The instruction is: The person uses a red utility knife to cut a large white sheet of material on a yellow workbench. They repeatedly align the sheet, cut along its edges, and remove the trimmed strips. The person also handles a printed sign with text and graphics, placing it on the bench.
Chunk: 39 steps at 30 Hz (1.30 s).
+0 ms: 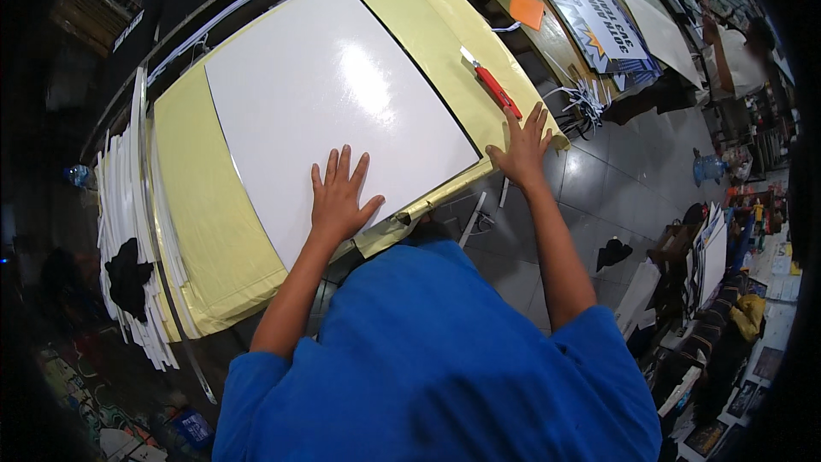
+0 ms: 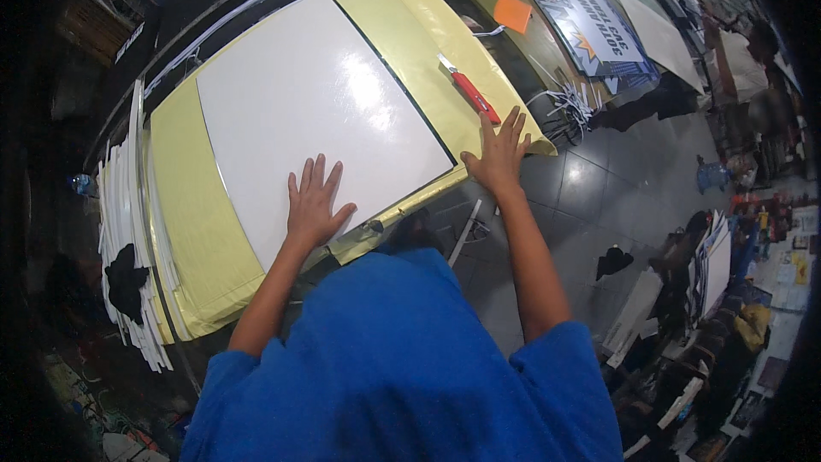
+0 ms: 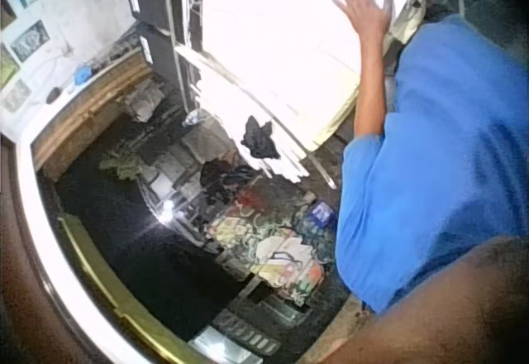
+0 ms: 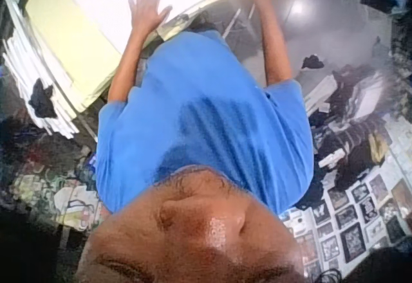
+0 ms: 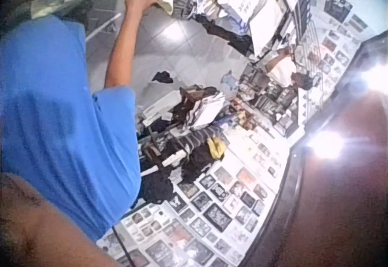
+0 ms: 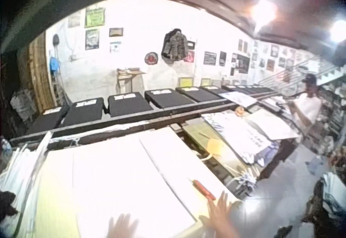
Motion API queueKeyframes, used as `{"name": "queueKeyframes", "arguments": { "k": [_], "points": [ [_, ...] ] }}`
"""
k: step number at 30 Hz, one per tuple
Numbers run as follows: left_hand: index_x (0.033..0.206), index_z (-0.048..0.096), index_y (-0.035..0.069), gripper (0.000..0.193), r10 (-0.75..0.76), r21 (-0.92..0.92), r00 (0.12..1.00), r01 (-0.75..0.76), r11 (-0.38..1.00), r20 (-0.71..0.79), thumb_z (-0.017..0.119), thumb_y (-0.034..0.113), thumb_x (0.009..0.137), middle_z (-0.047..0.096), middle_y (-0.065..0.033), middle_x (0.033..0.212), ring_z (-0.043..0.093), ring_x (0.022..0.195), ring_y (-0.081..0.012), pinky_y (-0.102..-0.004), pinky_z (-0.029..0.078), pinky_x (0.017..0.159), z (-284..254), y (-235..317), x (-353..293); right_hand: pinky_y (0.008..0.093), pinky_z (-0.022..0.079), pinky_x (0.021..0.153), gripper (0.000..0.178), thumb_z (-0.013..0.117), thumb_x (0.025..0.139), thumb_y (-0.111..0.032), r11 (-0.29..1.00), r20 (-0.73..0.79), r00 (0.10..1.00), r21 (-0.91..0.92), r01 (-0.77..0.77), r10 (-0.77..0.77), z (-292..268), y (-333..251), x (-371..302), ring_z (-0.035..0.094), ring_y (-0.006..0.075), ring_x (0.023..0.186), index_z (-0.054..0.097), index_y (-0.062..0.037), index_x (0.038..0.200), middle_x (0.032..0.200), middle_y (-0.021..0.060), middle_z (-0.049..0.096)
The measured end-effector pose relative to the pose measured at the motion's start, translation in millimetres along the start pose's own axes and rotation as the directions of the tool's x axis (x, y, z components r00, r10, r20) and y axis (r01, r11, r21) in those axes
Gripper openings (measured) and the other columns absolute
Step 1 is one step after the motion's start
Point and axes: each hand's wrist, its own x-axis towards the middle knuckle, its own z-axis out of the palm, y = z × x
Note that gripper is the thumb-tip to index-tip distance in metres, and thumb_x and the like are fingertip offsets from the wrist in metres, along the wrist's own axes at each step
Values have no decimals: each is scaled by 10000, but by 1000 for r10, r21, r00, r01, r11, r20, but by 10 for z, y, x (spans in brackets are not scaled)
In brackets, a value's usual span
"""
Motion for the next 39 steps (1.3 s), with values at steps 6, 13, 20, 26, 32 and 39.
{"name": "queueKeyframes", "arguments": {
  "k": [6,13,20,26,32,39],
  "points": [
    [1395,494,101,702,-5,-27,1000,6,1000,15,617,535,857,403,-190,1468,324,1395,-360,-626,139,1138,-217,8,188,509,347,1069,633,756,797,-295,958,-247,967,260,121,-55,43,199,629,451,388,1298,519,-57,1334,1362,249,500],
    [1330,511,63,610,28,-40,958,-41,998,-286,679,407,856,416,-229,1426,374,1344,-382,-621,246,1095,-417,-418,1706,444,529,731,491,664,887,-241,986,-21,991,100,135,-134,143,-93,1144,635,339,896,492,-41,1301,998,174,614],
    [1446,419,97,671,-189,-73,962,178,981,-196,623,431,901,287,-228,1542,233,1450,-372,-613,161,1141,-225,-682,2533,494,516,742,313,462,987,-205,824,-63,981,535,187,-182,147,-625,1746,627,393,873,516,-22,1236,973,236,623],
    [1472,380,86,710,-185,-48,967,179,983,-175,607,424,889,252,-239,1557,204,1456,-396,-619,120,1150,-234,-581,2616,482,549,748,254,451,938,-103,802,120,940,563,200,-318,279,-1703,2911,679,412,859,614,42,1068,916,265,673],
    [1459,405,90,695,-218,-53,963,212,976,-157,619,399,875,265,-234,1557,208,1460,-381,-609,112,1155,-301,-525,2615,445,570,746,230,499,875,-80,810,112,918,520,272,-380,574,-2335,3601,700,387,887,698,35,897,906,264,694],
    [1474,393,99,723,-218,-87,963,206,975,-161,601,448,875,253,-224,1567,190,1470,-371,-614,92,1157,-241,-591,2602,439,561,800,243,508,857,-84,829,188,881,465,311,-435,652,-2582,3891,701,367,913,715,16,934,963,237,705]
  ]
}}
